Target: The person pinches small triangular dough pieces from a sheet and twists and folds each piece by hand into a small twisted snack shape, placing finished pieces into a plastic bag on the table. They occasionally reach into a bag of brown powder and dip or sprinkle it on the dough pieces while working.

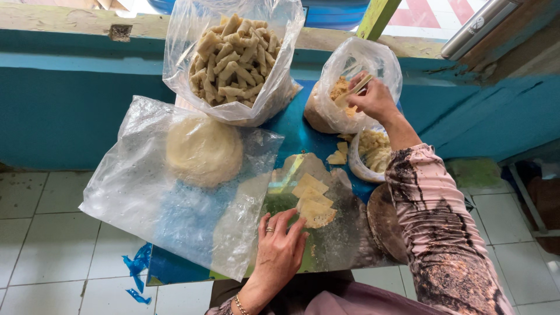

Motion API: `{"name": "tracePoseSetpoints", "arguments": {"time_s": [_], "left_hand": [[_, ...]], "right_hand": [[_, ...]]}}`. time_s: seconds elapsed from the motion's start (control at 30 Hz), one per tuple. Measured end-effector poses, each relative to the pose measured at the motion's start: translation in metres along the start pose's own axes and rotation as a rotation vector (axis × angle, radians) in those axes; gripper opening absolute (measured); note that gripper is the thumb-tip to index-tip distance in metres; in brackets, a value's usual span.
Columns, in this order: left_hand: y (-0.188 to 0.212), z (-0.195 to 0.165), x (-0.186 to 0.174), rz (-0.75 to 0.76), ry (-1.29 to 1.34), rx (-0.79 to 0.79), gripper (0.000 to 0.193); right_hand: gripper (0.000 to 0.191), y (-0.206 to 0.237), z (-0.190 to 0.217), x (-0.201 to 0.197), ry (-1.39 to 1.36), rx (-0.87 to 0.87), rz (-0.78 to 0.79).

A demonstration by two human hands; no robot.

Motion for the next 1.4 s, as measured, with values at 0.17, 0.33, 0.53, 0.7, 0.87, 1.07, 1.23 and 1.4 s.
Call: {"name": "tracePoseSetpoints", "arguments": {"time_s": [0.17,0.33,0.53,0.7,0.87,1.07,1.23,1.4], "left_hand": [[0.002,0.0,0.001,-0.008,-0.004,0.003,0.035],[0.003,0.0,0.001,-0.019,-0.004,0.006,0.034],[0.003,0.0,0.001,-0.001,-0.014,0.008,0.033],[0.004,-0.001,0.0,-0.016,-0.011,0.013,0.032],[0.003,0.0,0.0,-0.023,-0.003,0.012,0.031],[0.003,-0.001,-0.002,-0.021,0.008,0.011,0.031],[0.001,-0.001,-0.005,-0.039,0.04,0.0,0.029],[-0.001,0.003,-0.007,-0.077,0.085,-0.055,0.028]], "right_hand": [[0.016,0.005,-0.009,-0.001,-0.269,0.177,0.033],[0.016,0.005,-0.003,-0.015,-0.242,0.061,-0.036],[0.018,0.004,-0.008,-0.008,0.22,0.053,0.075],[0.019,0.006,-0.002,0.011,0.527,-0.183,0.088],[0.02,0.008,-0.008,-0.024,0.197,0.088,-0.025],[0.02,0.026,0.005,-0.037,0.039,0.092,-0.048],[0.019,0.064,0.034,-0.038,0.073,-0.005,-0.033],[0.021,0.139,0.047,0.002,0.053,-0.091,0.195]]}}
Point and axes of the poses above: each hand's wrist, its own y-axis away from the middle knuckle, its own x-axis out of the palm, z = x × y, the point moved 5 cm from there along -y, towards the middle knuckle, and after that the axes turned 13 degrees about -y, right-handed, at the moved point
